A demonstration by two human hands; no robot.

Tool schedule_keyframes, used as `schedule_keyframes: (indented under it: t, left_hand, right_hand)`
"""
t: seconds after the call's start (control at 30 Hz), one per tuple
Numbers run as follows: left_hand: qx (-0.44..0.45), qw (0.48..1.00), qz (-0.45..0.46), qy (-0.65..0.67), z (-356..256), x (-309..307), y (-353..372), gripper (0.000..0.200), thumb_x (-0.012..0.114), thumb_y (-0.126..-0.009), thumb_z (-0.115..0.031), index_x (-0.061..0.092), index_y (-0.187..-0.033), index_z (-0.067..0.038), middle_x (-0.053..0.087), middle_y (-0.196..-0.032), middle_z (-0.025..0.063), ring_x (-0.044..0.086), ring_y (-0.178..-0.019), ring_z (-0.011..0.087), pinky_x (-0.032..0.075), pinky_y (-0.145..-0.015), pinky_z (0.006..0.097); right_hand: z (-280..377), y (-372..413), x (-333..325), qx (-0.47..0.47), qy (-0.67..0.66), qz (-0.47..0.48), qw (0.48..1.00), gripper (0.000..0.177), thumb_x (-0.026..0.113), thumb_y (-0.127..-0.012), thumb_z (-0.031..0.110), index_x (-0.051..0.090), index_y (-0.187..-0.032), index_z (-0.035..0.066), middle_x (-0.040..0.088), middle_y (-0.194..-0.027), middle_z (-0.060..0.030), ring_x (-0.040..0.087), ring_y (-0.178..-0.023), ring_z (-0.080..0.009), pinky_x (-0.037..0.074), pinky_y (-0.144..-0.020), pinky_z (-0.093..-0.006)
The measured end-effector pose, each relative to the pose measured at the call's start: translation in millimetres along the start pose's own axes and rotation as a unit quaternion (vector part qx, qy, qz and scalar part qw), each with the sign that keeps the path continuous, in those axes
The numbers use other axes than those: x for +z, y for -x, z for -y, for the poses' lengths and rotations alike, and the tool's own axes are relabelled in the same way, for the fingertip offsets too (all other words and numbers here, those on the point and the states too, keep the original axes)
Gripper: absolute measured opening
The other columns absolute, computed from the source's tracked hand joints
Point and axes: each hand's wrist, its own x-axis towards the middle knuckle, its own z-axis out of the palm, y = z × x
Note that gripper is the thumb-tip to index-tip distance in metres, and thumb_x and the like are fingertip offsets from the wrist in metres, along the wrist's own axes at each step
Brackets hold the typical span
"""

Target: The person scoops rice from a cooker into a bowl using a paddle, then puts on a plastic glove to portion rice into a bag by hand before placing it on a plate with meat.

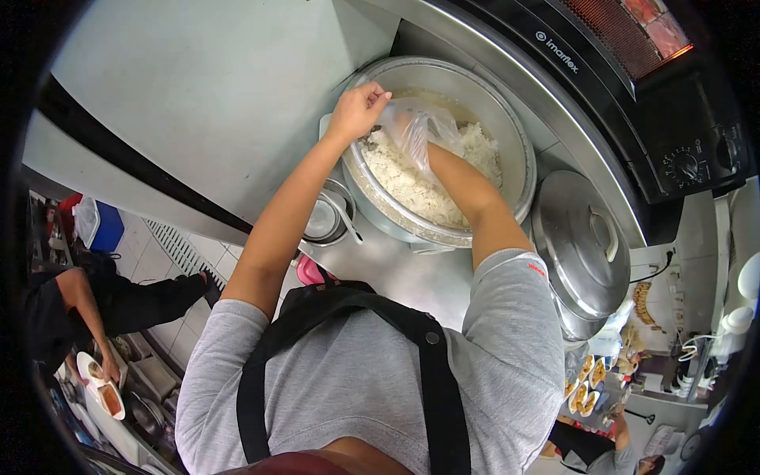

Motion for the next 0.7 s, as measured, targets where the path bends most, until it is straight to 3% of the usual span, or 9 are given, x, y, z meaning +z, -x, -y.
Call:
schedule_keyframes:
  t: [0.2,0.27,0.37,0.47,0.57,0.7]
  left_hand:
    - [-0.006,1.000,0.003,0.005,0,-1,0,0.024,0.061,-0.082,-0.025,0.061,-0.076,-0.002,0.061,-0.066,0.0143,0.060,-0.063,0.0306,0.046,-0.060,0.0384]
    - [0.002,1.000,0.008,-0.019,3,0,-1,0.026,0.062,-0.083,-0.027,0.061,-0.080,-0.001,0.062,-0.068,0.0135,0.058,-0.060,0.0231,0.046,-0.060,0.0330]
    - [-0.014,1.000,0.016,-0.004,1,-1,-1,0.024,0.061,-0.082,-0.025,0.061,-0.076,-0.002,0.062,-0.067,0.0142,0.060,-0.064,0.0303,0.047,-0.061,0.0382]
    - [0.001,1.000,0.012,-0.015,1,0,-1,0.024,0.061,-0.082,-0.025,0.061,-0.076,-0.002,0.062,-0.067,0.0141,0.060,-0.064,0.0299,0.047,-0.060,0.0377]
    - [-0.008,1.000,0.020,-0.015,0,-1,-1,0.024,0.061,-0.082,-0.025,0.061,-0.077,-0.002,0.062,-0.068,0.0139,0.061,-0.064,0.0295,0.047,-0.060,0.0375]
    - [-0.017,1.000,0.022,-0.007,1,0,-1,0.024,0.061,-0.082,-0.025,0.061,-0.077,-0.002,0.062,-0.068,0.0139,0.060,-0.063,0.0290,0.047,-0.060,0.0372]
  right_hand:
    - [1,38,-55,0.043,0.000,0.027,0.999,0.017,0.062,-0.079,0.019,0.060,-0.090,0.006,0.061,-0.084,-0.0066,0.057,-0.074,-0.0188,0.045,-0.068,-0.0340]
    - [7,59,-79,0.058,-0.004,0.036,0.998,0.017,0.061,-0.079,0.019,0.060,-0.089,0.006,0.061,-0.084,-0.0066,0.057,-0.074,-0.0189,0.045,-0.068,-0.0341]
    - [10,83,-107,0.084,-0.005,0.039,0.996,0.016,0.061,-0.080,0.019,0.060,-0.088,0.005,0.061,-0.084,-0.0066,0.057,-0.074,-0.0192,0.045,-0.067,-0.0343]
    - [12,94,-128,0.111,-0.006,0.031,0.993,0.016,0.061,-0.080,0.020,0.061,-0.087,0.005,0.061,-0.083,-0.0066,0.057,-0.073,-0.0194,0.045,-0.067,-0.0345]
    - [24,105,-127,0.113,-0.010,0.041,0.993,0.015,0.060,-0.080,0.020,0.061,-0.086,0.005,0.061,-0.083,-0.0066,0.057,-0.073,-0.0197,0.045,-0.066,-0.0347]
    - [54,114,-83,0.040,-0.042,0.060,0.996,0.015,0.060,-0.081,0.020,0.061,-0.084,0.005,0.061,-0.083,-0.0066,0.056,-0.072,-0.0200,0.044,-0.066,-0.0349]
